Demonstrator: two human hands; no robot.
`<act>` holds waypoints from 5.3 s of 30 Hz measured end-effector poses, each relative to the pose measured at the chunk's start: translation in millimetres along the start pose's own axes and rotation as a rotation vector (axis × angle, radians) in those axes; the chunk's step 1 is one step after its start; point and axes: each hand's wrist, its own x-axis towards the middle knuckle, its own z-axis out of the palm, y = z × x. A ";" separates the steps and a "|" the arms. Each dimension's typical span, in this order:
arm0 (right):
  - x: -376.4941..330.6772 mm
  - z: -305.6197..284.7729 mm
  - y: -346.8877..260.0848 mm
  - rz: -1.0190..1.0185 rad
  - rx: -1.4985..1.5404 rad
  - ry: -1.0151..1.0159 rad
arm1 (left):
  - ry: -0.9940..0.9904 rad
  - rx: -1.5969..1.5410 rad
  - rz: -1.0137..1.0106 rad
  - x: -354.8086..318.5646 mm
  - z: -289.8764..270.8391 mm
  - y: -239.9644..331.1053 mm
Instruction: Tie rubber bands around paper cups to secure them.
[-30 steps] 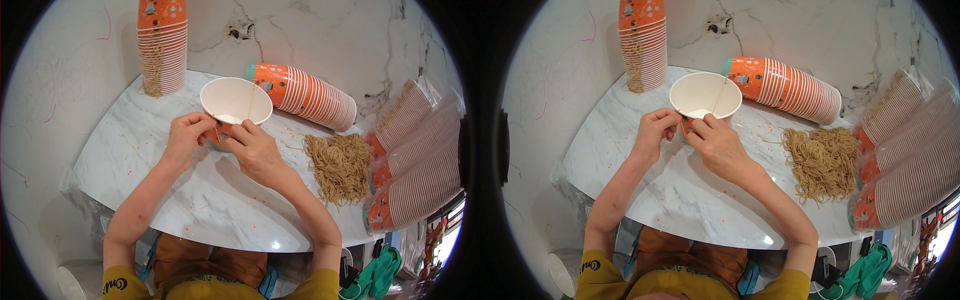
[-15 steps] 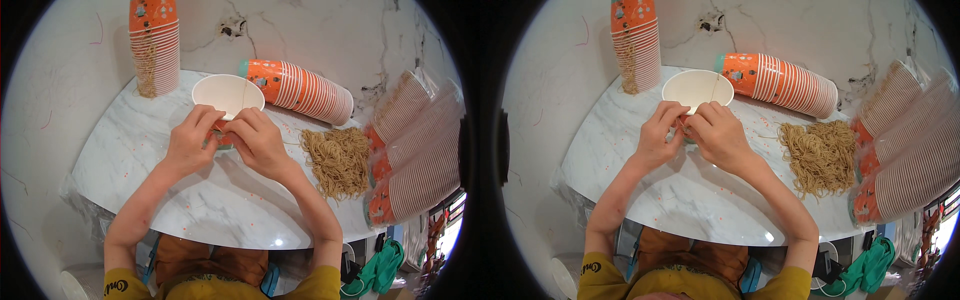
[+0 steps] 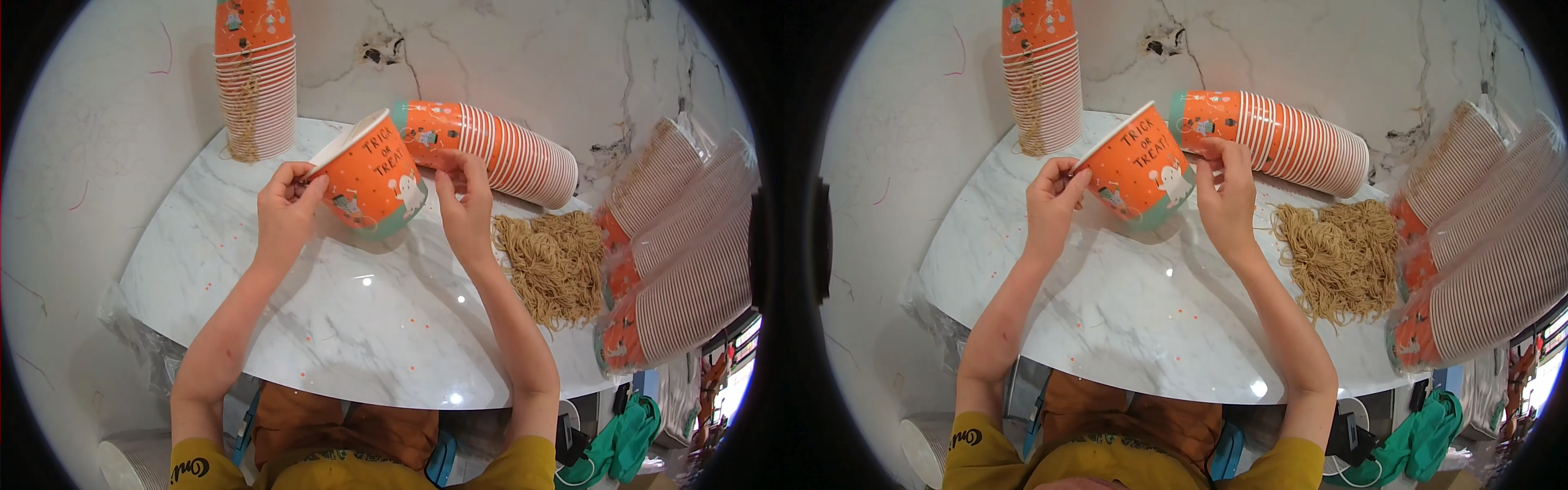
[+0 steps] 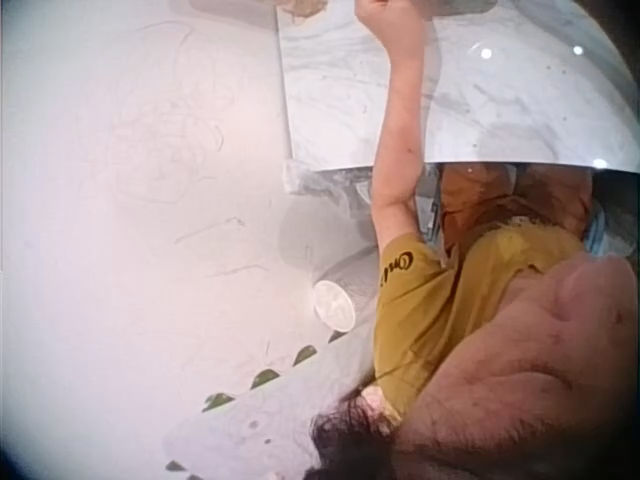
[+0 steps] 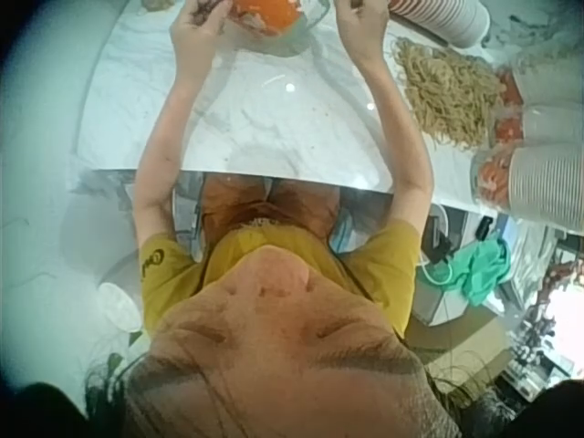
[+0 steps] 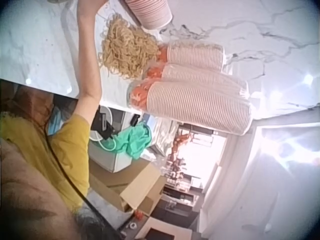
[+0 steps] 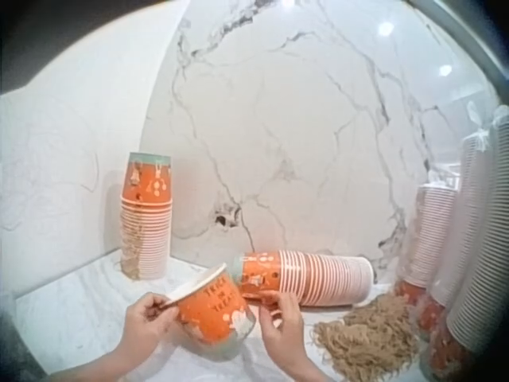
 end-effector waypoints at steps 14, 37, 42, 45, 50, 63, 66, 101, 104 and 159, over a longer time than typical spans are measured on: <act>-35.3 28.7 64.9 0.492 0.024 -0.365 | 0.167 -0.810 -0.717 21.1 -23.3 -54.8; -28.3 30.5 19.8 0.864 1.219 -0.250 | -0.094 -0.773 -0.580 16.3 -14.9 -18.6; -9.7 21.6 12.9 0.653 1.045 -0.259 | -0.017 -0.772 -0.553 23.8 -18.7 -19.7; 19.0 21.4 4.4 0.564 0.926 -0.371 | -0.034 -0.716 -0.550 43.1 -29.1 -19.5; 80.3 40.5 -44.6 0.543 0.854 -0.532 | 0.258 -0.578 -0.713 64.8 -61.3 -50.4; 118.8 103.0 -65.8 0.518 1.000 -0.585 | -0.406 -0.962 -0.397 100.7 -96.2 15.5; 133.1 113.8 -72.3 0.515 1.002 -0.585 | -0.235 -0.948 -0.386 120.2 -104.9 10.7; 295.6 236.0 -57.4 0.341 0.921 -0.160 | 0.243 -0.087 0.132 331.5 -161.0 101.0; 302.0 244.3 -49.2 0.333 0.823 -0.167 | 0.245 -0.077 0.096 338.2 -160.9 93.0; 240.1 295.3 39.7 -0.056 0.075 -0.073 | 0.332 0.143 0.158 277.9 -144.1 -6.7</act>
